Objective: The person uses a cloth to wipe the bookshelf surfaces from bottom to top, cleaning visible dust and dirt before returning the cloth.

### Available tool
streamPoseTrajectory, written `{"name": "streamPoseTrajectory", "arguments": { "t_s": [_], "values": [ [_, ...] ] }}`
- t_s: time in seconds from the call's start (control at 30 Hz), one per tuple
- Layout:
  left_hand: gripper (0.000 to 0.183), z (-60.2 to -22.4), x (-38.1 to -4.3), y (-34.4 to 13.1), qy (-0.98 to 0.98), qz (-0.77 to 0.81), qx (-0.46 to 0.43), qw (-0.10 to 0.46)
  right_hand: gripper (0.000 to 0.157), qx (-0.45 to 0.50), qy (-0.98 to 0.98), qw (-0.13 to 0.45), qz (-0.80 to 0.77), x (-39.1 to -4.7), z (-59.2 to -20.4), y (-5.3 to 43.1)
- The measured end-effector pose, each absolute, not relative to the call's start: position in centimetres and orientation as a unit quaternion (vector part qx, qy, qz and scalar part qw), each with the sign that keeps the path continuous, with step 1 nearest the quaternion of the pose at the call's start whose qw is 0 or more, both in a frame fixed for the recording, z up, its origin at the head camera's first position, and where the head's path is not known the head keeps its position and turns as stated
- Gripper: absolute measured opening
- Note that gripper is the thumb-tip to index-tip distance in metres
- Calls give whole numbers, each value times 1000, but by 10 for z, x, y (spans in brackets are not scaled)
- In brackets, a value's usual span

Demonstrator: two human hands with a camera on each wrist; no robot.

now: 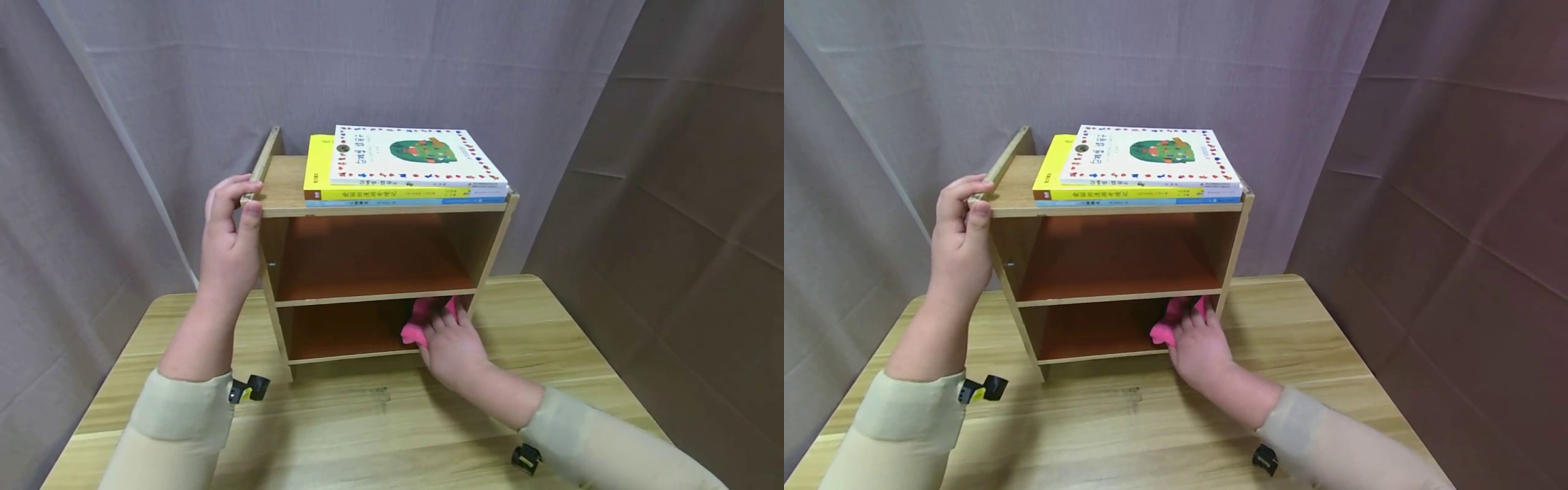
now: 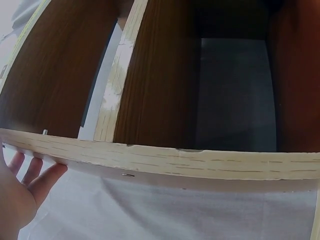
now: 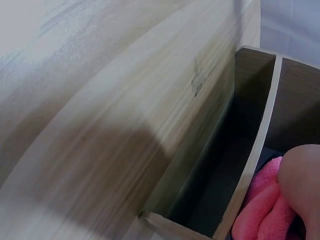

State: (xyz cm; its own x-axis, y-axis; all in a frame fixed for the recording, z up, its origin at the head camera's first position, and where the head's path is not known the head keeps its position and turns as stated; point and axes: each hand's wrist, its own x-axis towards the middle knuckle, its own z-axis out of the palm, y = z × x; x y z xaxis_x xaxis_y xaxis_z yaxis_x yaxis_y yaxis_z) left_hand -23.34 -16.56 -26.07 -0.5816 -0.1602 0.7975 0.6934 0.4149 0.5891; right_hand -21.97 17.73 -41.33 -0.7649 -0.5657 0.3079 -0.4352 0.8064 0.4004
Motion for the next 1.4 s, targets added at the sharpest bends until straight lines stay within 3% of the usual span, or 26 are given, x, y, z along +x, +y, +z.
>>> {"name": "streamPoseTrajectory", "arguments": {
  "t_s": [0.37, 0.7, 1.4],
  "values": [
    [56, -262, -236, -161, -726, -512, -187, 420, 41, 262, -930, 239, -93, -220, -431, 175],
    [54, -263, -235, -156, -722, -523, -175, 419, 55, 252, -936, 241, -55, -219, -448, 173],
    [51, -266, -236, -158, -709, -528, -160, 438, 51, 244, -947, 208, -26, -226, -455, 151]
  ]
}}
